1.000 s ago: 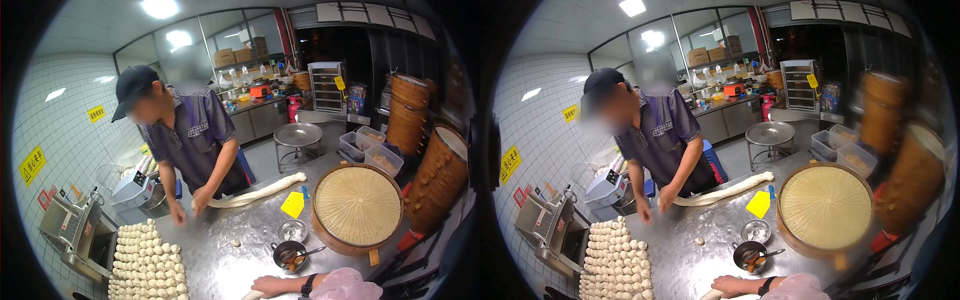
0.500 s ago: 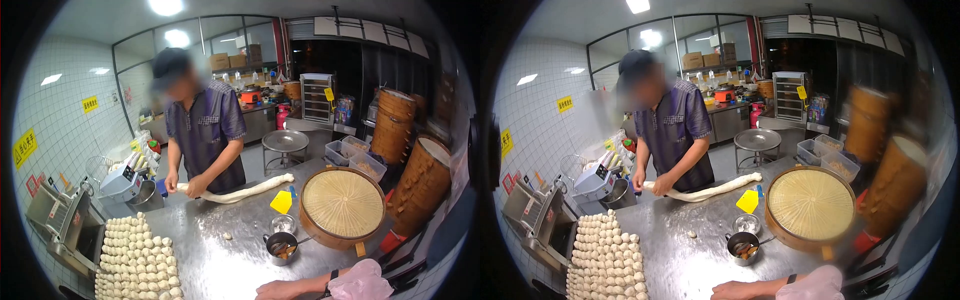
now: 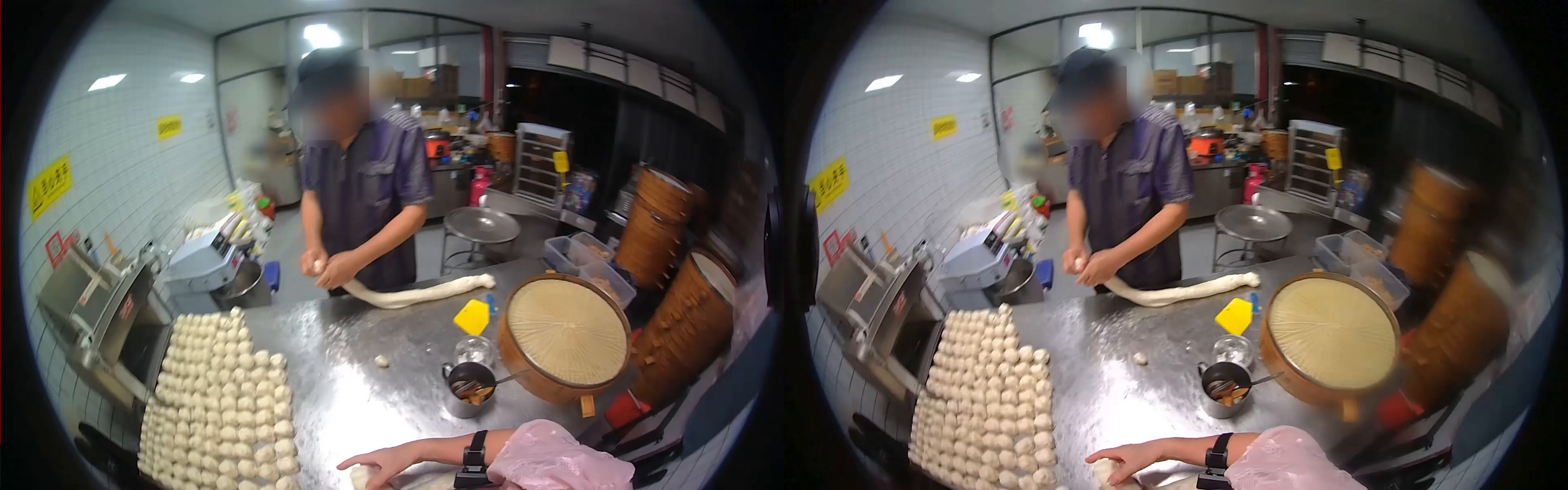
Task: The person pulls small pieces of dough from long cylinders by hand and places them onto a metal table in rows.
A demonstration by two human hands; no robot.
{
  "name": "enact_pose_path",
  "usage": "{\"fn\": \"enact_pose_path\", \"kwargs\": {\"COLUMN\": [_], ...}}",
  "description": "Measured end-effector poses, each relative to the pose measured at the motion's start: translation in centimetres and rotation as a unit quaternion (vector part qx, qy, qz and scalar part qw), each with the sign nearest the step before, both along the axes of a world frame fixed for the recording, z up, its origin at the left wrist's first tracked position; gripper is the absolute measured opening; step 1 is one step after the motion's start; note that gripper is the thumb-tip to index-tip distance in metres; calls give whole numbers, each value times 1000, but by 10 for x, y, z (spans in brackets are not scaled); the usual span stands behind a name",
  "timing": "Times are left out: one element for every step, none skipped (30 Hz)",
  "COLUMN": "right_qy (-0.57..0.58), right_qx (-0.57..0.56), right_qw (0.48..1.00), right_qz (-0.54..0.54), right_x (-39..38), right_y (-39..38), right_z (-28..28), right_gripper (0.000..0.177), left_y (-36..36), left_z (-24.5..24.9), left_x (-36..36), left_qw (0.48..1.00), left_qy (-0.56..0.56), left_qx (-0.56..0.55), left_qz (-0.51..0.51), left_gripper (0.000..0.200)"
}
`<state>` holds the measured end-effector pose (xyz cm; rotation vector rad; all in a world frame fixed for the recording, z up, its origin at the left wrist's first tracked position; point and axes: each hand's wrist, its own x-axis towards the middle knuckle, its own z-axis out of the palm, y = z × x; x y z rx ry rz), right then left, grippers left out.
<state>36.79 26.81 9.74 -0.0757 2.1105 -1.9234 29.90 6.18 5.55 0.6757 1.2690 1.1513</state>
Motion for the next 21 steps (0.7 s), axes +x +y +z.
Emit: {"fn": "enact_pose_path", "kwargs": {"right_qy": [22, -10, -45, -44, -45, -61, -73, 10, 26, 25, 50, 55, 62, 62, 66, 73, 94, 116, 14, -38, -32], "right_qx": [-51, -12, 29, 68, 101, 87, 66, 154, 184, 220, 254, 264, 275, 274, 264, 259, 267, 217, 158, 74, 83], "right_qw": [998, 1000, 998, 996, 991, 988, 984, 967, 957, 945, 944, 948, 949, 950, 958, 962, 959, 969, 987, 995, 994], "right_qz": [33, 3, -14, -46, -74, -112, -148, -201, -221, -240, -207, -171, -140, -138, -87, -45, -9, 17, 34, 51, 67], "right_x": [-10, -12, -14, -21, -27, -32, -36, -36, -38, -41, -43, -41, -41, -42, -46, -46, -49, -52, -56, -55, -56], "right_y": [-11, -18, -22, -21, -24, -27, -30, -34, -38, -42, -41, -41, -42, -42, -41, -34, -25, -17, -17, -18, -21], "right_z": [3, 7, 36, 24, 7, 8, 13, 4, 6, 17, 27, 30, 32, 38, 43, 49, 42, 17, 26, 2, 13], "right_gripper": [76, 62, 49, 49, 49, 43, 41, 41, 42, 44, 43, 45, 47, 47, 51, 55, 65, 68, 70, 66, 56], "left_y": [-2, -2, -4, 4, 9, 11, 18, 23, 26, 28, 33, 37, 38, 34, 26, 24, 16, 11, 12, 15, 15], "left_z": [-4, -11, -21, -31, -47, -58, -18, -4, -31, -36, -32, -24, -18, -21, -26, -32, -43, -46, -33, -18, -20], "left_x": [-3, -6, -6, -12, -17, -14, -7, -4, -2, 0, 2, 1, 0, 0, -5, -9, -8, -12, -13, -15, -20], "left_qw": [1000, 1000, 999, 994, 985, 974, 940, 936, 942, 944, 937, 930, 923, 922, 935, 947, 951, 966, 965, 961, 969], "left_qy": [-7, -25, -42, -83, -118, -120, -151, -109, 25, 47, 73, 71, 68, 69, 30, -7, -14, -42, -75, -119, -118], "left_qx": [3, 10, 24, 49, 80, 103, 151, 178, 188, 159, 155, 135, 119, 117, 106, 101, 110, 75, 73, 82, 86], "left_qz": [-7, -2, 18, 45, 98, 161, 266, 284, 276, 284, 306, 336, 360, 363, 338, 304, 290, 243, 240, 235, 199], "left_gripper": [47, 50, 53, 56, 60, 77, 91, 88, 86, 83, 79, 74, 69, 69, 63, 58, 47, 48, 49, 51, 53]}}
